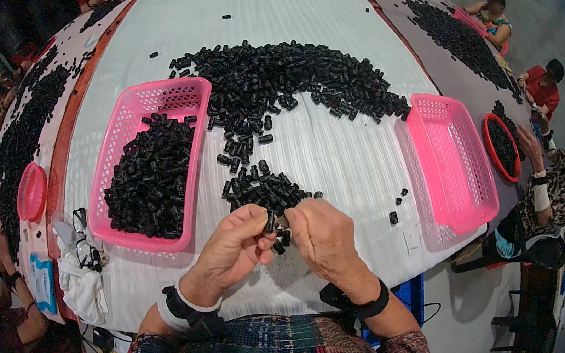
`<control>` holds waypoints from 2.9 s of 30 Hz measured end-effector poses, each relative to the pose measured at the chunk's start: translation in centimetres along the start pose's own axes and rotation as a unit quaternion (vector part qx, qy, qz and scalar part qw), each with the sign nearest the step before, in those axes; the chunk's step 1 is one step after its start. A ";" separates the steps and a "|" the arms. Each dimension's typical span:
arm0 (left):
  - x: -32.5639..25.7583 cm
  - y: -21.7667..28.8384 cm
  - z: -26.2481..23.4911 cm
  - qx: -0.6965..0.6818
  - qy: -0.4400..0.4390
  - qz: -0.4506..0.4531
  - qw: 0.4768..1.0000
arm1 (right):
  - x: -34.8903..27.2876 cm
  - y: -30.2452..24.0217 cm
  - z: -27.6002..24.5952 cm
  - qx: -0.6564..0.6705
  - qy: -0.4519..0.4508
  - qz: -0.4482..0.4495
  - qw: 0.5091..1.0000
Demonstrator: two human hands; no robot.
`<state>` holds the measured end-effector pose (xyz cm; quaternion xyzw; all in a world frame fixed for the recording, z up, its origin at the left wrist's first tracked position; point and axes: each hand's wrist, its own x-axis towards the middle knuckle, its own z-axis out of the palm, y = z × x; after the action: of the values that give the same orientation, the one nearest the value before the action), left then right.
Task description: Assembling small black plastic toggles or cord locks by hand at a large work table.
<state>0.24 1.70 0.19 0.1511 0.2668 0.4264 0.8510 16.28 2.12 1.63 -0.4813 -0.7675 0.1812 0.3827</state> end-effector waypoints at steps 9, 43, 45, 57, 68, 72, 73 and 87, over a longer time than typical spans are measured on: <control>-0.4 0.2 0.2 0.020 0.007 0.017 1.000 | 0.5 -0.1 0.1 -0.095 -0.012 -0.054 0.994; 0.5 0.3 -0.6 -0.013 -0.012 -0.012 1.000 | 0.7 0.9 -0.1 -0.008 -0.011 -0.081 0.997; 0.0 0.2 -0.8 -0.011 -0.017 0.001 1.000 | 0.8 -0.6 -0.8 0.082 0.009 -0.015 0.996; -0.2 -0.9 0.3 -0.011 -0.089 0.032 0.995 | -0.4 -2.0 0.7 -0.133 0.164 -0.230 0.950; -1.1 -0.1 0.7 0.008 -0.054 0.050 0.997 | -0.3 -1.9 1.4 -0.054 0.166 -0.194 0.965; -1.0 -0.7 0.7 -0.001 -0.062 0.052 0.997 | -0.8 -2.1 1.2 -0.079 0.171 -0.219 0.957; -0.9 -0.9 0.8 0.002 -0.063 0.041 0.997 | -1.1 -1.9 1.1 -0.095 0.171 -0.226 0.954; -1.3 3.6 -0.6 -0.097 0.053 0.155 0.982 | -0.7 0.2 -0.9 -0.055 0.009 -0.066 0.996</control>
<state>-3.06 2.82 1.85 0.0843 0.2428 0.5842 0.7698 17.21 1.57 1.79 -0.4510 -0.8032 0.1088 0.3735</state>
